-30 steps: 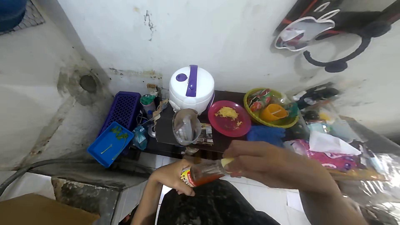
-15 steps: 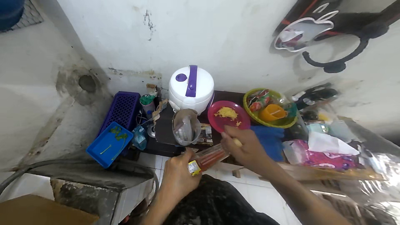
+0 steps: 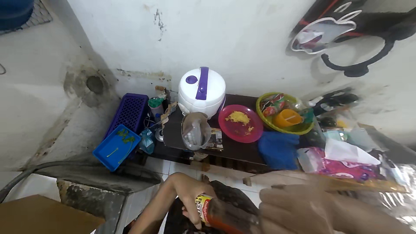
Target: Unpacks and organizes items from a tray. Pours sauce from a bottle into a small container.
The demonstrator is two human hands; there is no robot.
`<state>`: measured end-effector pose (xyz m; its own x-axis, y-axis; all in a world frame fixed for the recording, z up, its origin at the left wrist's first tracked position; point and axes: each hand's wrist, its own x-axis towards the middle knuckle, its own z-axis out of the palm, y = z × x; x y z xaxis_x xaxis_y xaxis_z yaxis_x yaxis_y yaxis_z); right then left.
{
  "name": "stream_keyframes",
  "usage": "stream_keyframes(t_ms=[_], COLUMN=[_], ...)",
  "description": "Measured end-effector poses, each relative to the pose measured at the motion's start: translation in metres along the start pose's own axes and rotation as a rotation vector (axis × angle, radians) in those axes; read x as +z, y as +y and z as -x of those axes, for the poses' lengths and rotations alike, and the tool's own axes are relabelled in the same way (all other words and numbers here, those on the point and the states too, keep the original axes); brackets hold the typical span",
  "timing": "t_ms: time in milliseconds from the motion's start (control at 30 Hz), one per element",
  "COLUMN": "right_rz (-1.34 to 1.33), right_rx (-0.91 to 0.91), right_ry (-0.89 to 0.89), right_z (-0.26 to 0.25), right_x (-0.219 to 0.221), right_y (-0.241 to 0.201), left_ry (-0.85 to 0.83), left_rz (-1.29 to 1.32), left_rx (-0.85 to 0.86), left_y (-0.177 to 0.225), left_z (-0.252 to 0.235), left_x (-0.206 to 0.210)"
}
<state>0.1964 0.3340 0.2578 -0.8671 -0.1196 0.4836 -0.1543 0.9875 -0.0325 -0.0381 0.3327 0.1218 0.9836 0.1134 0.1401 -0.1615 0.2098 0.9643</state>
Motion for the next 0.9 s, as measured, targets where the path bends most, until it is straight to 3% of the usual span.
stream_keyframes(t_ms=[100,133,200,267,333,400,433,533,600,700,900], right_rz=[0.023,0.041,0.011,-0.203,-0.421,-0.450,-0.411,-0.258,-0.090,-0.006,-0.044], right_rx=[0.025,0.142,0.488,0.871,1.160,1.263,1.228,0.887,0.684,0.524,0.322], right_ry=[0.087,0.151,0.254,0.280,0.285,0.358,0.433,0.629,0.586,0.490,0.441], right_z=[0.005,0.010,0.018,0.027,0.030,0.029,0.030,0.033,0.030,0.018,0.028], right_x=[0.015,0.024,0.036,0.041,0.047,0.055,0.060,0.064,0.046,0.011,0.002], right_y=[0.013,0.021,0.040,0.055,0.063,0.065,0.064,0.053,0.036,0.005,-0.018], left_ry=[0.016,0.102,0.496,0.934,1.193,1.321,1.343,1.293,1.129,0.822,0.307], left_rz=[0.116,0.069,-0.170,-0.493,-0.742,-0.883,-0.915,-0.916,-0.817,-0.645,-0.292], left_rx=[0.091,0.138,0.125,-0.128,-0.430,-0.543,-0.551,-0.411,-0.260,-0.091,-0.069], left_y=[-0.023,-0.023,-0.005,0.021,0.035,0.036,0.035,0.035,0.046,0.065,0.067], left_z=[0.000,0.004,0.012,0.006,-0.013,-0.030,-0.035,-0.034,-0.023,-0.012,-0.009], left_x=[-0.008,-0.012,-0.006,0.013,0.029,0.040,0.045,0.056,0.063,0.067,0.052])
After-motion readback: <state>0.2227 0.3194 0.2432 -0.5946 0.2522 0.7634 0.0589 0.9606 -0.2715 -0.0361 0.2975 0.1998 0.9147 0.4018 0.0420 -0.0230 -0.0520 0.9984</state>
